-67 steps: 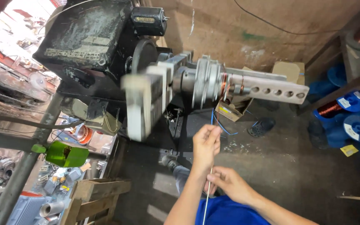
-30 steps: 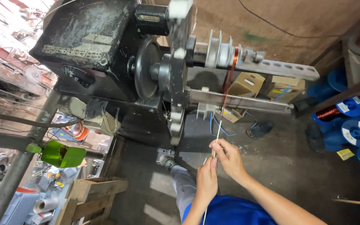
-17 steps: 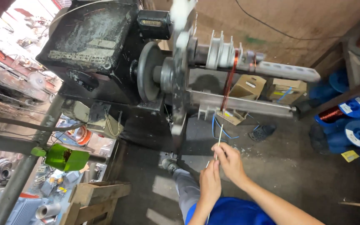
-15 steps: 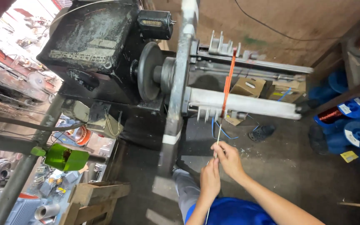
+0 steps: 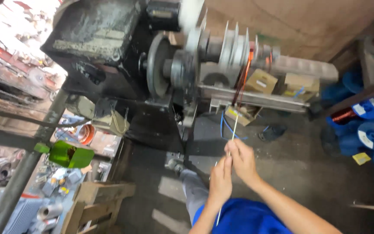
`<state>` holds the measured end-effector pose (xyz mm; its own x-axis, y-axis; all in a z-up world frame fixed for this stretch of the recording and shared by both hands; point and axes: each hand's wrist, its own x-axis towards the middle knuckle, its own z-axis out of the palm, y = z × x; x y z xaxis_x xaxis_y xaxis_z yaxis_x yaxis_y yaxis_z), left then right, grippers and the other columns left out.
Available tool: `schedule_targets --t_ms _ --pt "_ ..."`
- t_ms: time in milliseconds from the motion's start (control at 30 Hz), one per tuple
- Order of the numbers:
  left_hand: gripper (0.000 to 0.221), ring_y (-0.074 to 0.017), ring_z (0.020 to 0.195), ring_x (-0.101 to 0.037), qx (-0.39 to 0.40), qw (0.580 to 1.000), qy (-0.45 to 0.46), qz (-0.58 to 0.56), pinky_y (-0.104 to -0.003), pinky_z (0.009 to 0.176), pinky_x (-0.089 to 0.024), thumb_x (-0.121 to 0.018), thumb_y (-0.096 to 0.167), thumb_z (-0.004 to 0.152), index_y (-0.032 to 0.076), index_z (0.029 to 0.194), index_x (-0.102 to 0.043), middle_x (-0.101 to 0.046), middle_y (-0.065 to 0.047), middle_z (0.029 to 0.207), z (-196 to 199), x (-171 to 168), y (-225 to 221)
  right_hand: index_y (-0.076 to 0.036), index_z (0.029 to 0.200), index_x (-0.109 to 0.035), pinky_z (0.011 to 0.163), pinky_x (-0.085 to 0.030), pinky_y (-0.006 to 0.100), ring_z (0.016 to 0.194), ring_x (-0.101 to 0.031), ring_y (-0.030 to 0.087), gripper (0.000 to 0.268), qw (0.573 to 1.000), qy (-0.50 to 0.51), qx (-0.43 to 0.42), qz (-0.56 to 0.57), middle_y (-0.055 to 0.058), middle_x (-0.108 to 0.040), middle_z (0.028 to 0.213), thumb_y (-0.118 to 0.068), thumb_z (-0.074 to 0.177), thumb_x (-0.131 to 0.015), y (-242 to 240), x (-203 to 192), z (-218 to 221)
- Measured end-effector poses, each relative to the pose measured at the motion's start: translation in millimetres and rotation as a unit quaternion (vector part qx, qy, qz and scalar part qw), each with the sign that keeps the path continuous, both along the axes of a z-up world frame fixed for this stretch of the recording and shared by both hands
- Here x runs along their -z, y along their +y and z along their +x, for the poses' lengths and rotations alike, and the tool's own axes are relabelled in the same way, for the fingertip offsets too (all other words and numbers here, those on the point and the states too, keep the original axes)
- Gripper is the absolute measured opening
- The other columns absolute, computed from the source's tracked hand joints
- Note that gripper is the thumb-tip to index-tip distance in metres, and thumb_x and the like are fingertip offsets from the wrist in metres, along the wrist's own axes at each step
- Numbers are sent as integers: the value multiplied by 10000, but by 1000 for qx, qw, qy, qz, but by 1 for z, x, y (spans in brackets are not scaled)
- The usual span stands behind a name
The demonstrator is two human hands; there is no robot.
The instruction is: Winding copper wire onto a spindle using a motorized machine to create electrical coils, followed by manual trimming and securing of the wire.
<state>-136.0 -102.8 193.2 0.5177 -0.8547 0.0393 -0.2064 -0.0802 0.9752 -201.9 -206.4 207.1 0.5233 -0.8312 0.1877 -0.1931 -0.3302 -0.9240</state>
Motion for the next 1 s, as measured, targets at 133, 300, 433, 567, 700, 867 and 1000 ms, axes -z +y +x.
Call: schedule_targets --t_ms 133,300,433,567,700,867,1000 --pt "467 -384 816 -695 -24 1000 -17 9 -495 745 -442 -347 366 1174 90 969 -662 -740 -176 876 0 37 -22 -157 825 -680 719 -467 338 707 -598 131 441 997 67 -12 37 -16 -642 725 -433 1114 -492 -24 40 4" --pt "439 -280 773 -666 -13 999 8 -33 -468 730 -445 -379 340 1182 84 954 -654 -719 -135 855 8 10 -28 -151 829 -654 720 -465 341 696 -595 139 412 998 69 6 10 0 -652 727 -362 1138 -480 -29 18 10" --pt "468 -302 830 -705 -9 1000 25 6 -465 777 -474 -385 392 1171 102 949 -677 -754 -148 887 6 39 -16 -143 820 -585 638 -439 371 647 -545 144 346 998 39 -17 -47 -1 -596 693 -287 1126 -510 -17 48 3" --pt "465 -220 809 -620 2 999 42 -6 -417 770 -467 -373 400 1176 126 918 -646 -692 -75 862 -1 45 -6 -164 803 -619 677 -449 358 664 -550 143 417 999 31 5 -4 -5 -580 691 -353 1139 -462 -6 53 -1" --pt "510 -209 711 -511 16 997 48 56 -417 713 -403 -383 466 1167 156 779 -501 -526 -15 715 -1 30 0 -142 795 -634 713 -479 341 663 -613 148 419 998 52 17 0 -8 -641 704 -334 1115 -445 2 23 -5" --pt "521 -206 756 -549 11 998 52 39 -421 740 -427 -388 452 1169 141 782 -545 -593 -33 752 5 43 -15 -138 831 -638 739 -492 346 692 -630 161 409 999 33 -7 -10 6 -644 723 -325 1136 -440 -15 41 -1" --pt "543 -194 739 -581 3 999 52 15 -419 722 -441 -384 458 1168 130 810 -627 -644 -53 756 8 2 -13 -151 844 -607 694 -440 363 697 -534 155 384 1000 15 -21 -6 4 -578 740 -320 1154 -456 -12 12 2"
